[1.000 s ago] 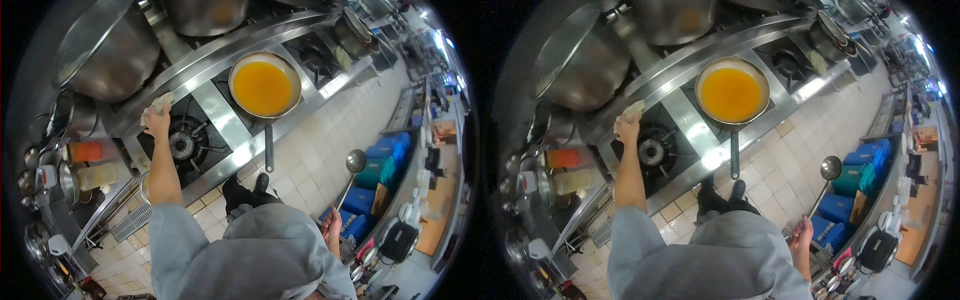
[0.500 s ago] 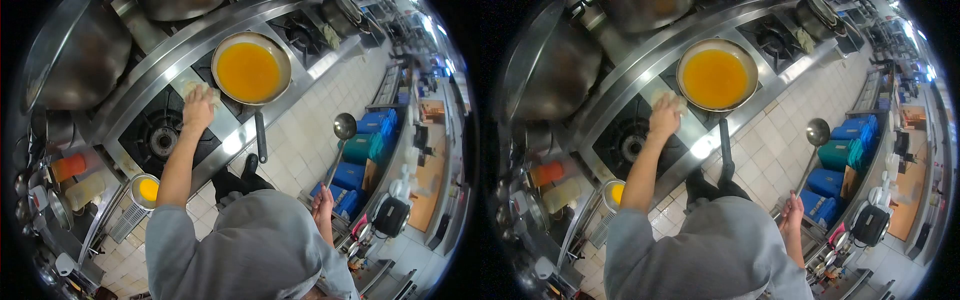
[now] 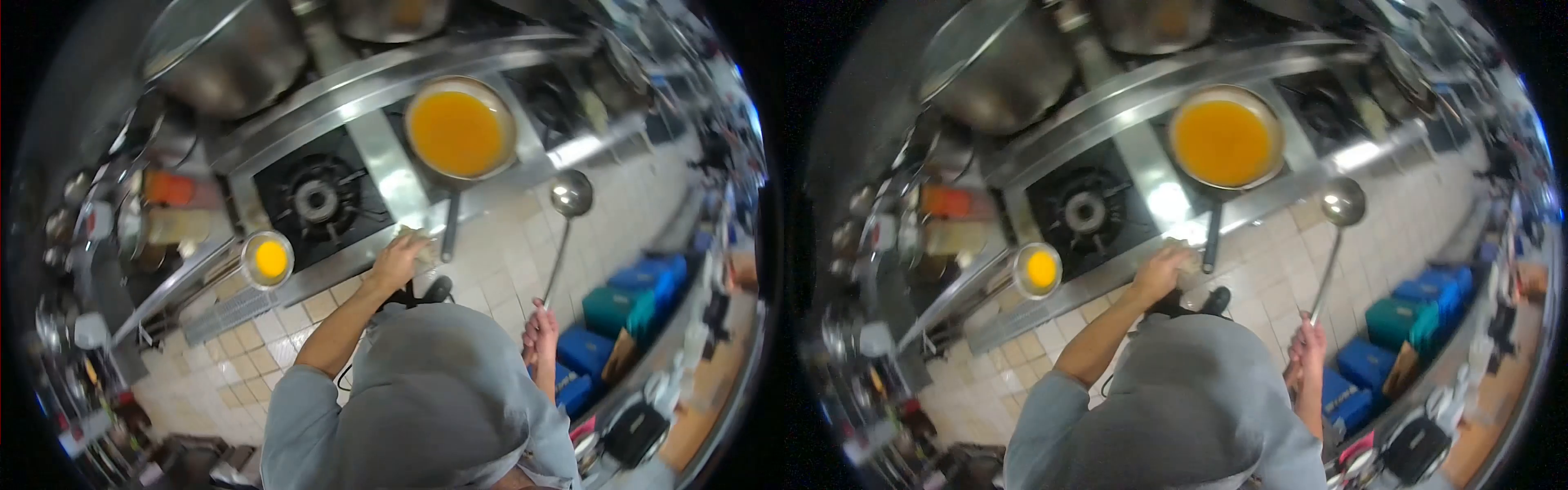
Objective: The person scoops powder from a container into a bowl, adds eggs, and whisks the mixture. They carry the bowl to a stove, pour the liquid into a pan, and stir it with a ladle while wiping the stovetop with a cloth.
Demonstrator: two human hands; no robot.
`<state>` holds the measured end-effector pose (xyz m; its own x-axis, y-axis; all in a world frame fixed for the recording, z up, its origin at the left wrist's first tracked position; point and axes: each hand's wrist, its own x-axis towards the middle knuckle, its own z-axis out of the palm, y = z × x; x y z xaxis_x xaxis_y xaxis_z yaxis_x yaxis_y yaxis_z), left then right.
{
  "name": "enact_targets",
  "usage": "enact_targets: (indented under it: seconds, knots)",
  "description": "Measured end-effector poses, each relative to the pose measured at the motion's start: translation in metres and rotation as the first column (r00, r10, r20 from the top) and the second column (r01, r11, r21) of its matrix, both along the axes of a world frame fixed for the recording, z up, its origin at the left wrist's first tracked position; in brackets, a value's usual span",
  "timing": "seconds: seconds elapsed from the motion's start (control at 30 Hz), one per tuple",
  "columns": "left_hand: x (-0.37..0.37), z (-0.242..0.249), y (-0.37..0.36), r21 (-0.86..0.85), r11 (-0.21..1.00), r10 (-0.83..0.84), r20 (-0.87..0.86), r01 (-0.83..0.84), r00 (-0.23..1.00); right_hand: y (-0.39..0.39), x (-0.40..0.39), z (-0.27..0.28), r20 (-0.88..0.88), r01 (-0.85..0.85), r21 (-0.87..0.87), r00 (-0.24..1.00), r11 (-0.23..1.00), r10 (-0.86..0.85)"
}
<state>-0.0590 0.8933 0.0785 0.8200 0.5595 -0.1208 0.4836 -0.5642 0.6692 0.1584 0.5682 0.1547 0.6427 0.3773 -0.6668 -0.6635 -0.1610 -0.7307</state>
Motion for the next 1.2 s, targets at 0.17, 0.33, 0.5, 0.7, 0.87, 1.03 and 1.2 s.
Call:
enact_targets:
  seconds: [0.17,0.33,0.5,0.7,0.87,1.03,1.2]
  knots:
    - [-0.064,0.082,0.068,0.061,0.841,0.507,0.252,-0.537,0.824,0.013,0.005,0.013,0.058,-0.046,0.034,0.997,0.998,0.044]
    - [-0.163,0.080,0.191,0.063,0.550,0.804,0.230,-0.833,0.548,0.040,-0.004,0.021,0.124,-0.086,0.066,0.989,0.994,0.078]
    - [-0.211,0.054,0.267,0.225,0.415,0.837,0.286,-0.882,0.466,0.081,-0.008,0.035,0.233,-0.138,0.029,0.964,0.990,0.127]
    - [-0.235,-0.018,0.317,0.195,0.699,0.711,-0.083,-0.688,0.698,0.104,-0.022,0.054,0.344,-0.180,-0.174,0.910,0.968,0.231]
    - [-0.220,-0.009,0.299,0.195,0.694,0.719,-0.143,-0.693,0.680,0.118,-0.023,0.070,0.337,-0.253,-0.234,0.885,0.939,0.322]
    - [-0.163,0.051,0.225,0.264,0.648,0.602,0.397,-0.714,0.693,0.126,-0.019,0.080,0.284,-0.327,-0.293,0.867,0.898,0.408]
    - [-0.056,0.051,0.092,-0.570,0.702,0.622,0.201,-0.426,0.756,0.139,0.008,0.061,0.279,-0.388,-0.272,0.844,0.880,0.459]
